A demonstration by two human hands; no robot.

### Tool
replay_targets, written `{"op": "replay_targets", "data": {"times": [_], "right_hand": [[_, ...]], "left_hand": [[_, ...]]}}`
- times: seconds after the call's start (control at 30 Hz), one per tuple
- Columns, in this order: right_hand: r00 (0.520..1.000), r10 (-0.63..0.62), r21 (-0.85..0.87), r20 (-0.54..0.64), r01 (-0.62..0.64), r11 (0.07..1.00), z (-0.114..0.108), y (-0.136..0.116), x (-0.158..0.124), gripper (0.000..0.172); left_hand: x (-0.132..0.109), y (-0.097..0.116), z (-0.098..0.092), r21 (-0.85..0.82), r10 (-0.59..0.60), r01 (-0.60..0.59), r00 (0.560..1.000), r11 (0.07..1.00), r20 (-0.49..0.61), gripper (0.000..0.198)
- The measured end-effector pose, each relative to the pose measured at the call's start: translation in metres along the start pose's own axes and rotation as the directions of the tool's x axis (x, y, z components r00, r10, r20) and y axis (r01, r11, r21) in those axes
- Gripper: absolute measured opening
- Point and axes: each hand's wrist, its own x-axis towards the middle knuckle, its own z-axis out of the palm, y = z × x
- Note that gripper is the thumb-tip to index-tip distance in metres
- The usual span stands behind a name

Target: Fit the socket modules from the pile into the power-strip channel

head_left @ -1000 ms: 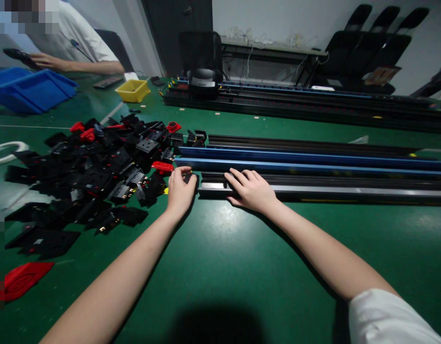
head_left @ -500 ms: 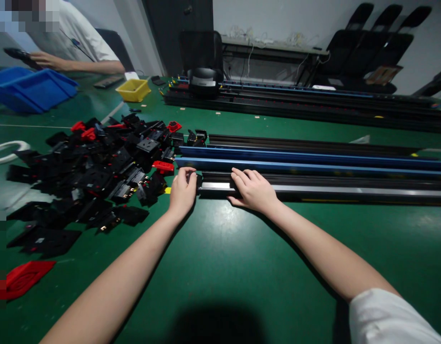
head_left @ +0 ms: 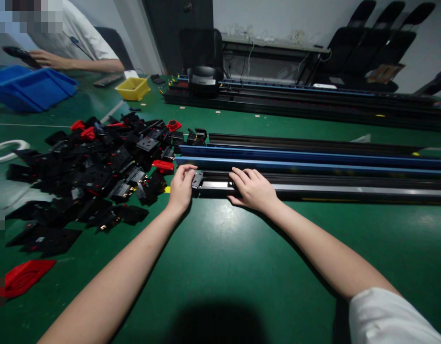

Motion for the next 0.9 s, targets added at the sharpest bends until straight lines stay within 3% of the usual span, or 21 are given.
{"op": "replay_targets", "data": {"times": [0.63,0.9], "right_hand": [[0.999,0.008,0.044,0.039,-0.01,0.999,-0.0013,-0.0001,0.0002,0.064],[0.999,0.015,0.047,0.043,-0.017,0.999,-0.0015,-0.0004,0.0007,0.064]], "left_hand": [[-0.0052,-0.0019,-0.0026,0.219,0.048,-0.047,0.999,0.975,0.003,0.031],[-0.0064,-0.0015,0.0003,0.341,0.081,-0.135,0.982,0.93,0.168,0.055]]}}
